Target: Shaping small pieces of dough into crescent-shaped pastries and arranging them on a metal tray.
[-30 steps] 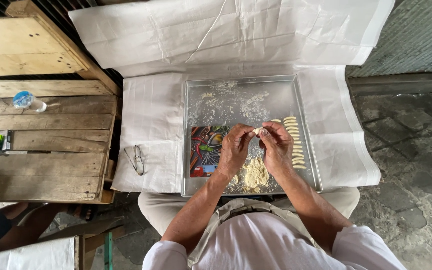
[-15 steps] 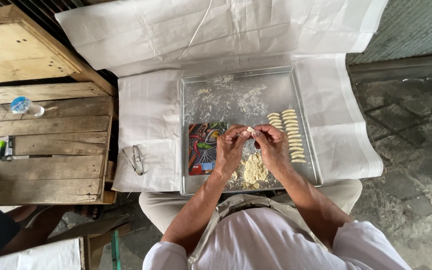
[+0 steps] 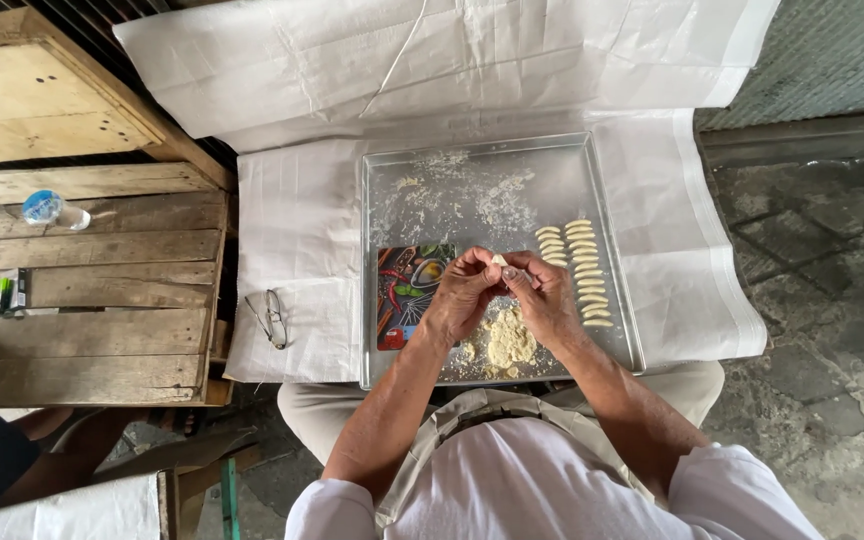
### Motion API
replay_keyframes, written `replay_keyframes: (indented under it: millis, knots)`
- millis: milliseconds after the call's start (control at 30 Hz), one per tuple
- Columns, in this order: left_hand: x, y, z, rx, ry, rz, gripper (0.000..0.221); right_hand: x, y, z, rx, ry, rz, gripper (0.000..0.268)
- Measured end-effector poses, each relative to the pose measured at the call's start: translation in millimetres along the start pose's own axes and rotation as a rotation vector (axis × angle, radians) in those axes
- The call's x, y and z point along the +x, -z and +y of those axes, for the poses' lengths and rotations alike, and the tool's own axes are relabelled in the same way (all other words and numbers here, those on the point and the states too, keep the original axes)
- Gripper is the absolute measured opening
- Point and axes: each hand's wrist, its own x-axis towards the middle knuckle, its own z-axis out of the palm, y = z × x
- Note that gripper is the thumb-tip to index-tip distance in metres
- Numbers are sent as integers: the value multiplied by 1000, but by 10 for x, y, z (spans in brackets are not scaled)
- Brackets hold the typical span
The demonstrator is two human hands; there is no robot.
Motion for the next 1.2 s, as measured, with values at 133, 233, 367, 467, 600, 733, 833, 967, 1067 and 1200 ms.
replay_keyframes:
  millis: [133, 233, 367, 467, 600, 733, 833, 967, 1067, 1200]
  knots:
    - [65, 89, -101, 32, -3, -56, 23, -2, 85, 214, -83, 54, -17, 16]
    - [-29, -31, 109, 235, -121, -10, 29, -4, 170, 431, -151, 67, 23, 15]
    - [-159, -64, 353, 444, -155, -31, 25, 69, 138, 510, -301, 240, 24, 11]
    - [-237, -194, 436, 533, -222, 37, 21, 32, 53, 408, -409, 401, 102, 8]
    - [-236, -182, 268, 441, -223, 88, 21, -24, 75, 415, -176, 263, 113, 8]
    - [-194, -63, 37, 222, -215, 146, 22, -110, 122, 501, -76, 183, 129, 9]
    - [-244, -188, 82, 223, -228, 72, 11, -184, 66, 441, -41, 139, 140, 7]
    - [-425, -394, 268, 291, -293, 64, 24, -163, 70, 435, 21, 104, 115, 14]
    - [-360, -117, 92, 375, -322, 38, 30, -138, 113, 389, 2, 103, 70, 24]
    - [-339, 175, -61, 571, -288, -20, 35, -82, 193, 440, 20, 168, -105, 27]
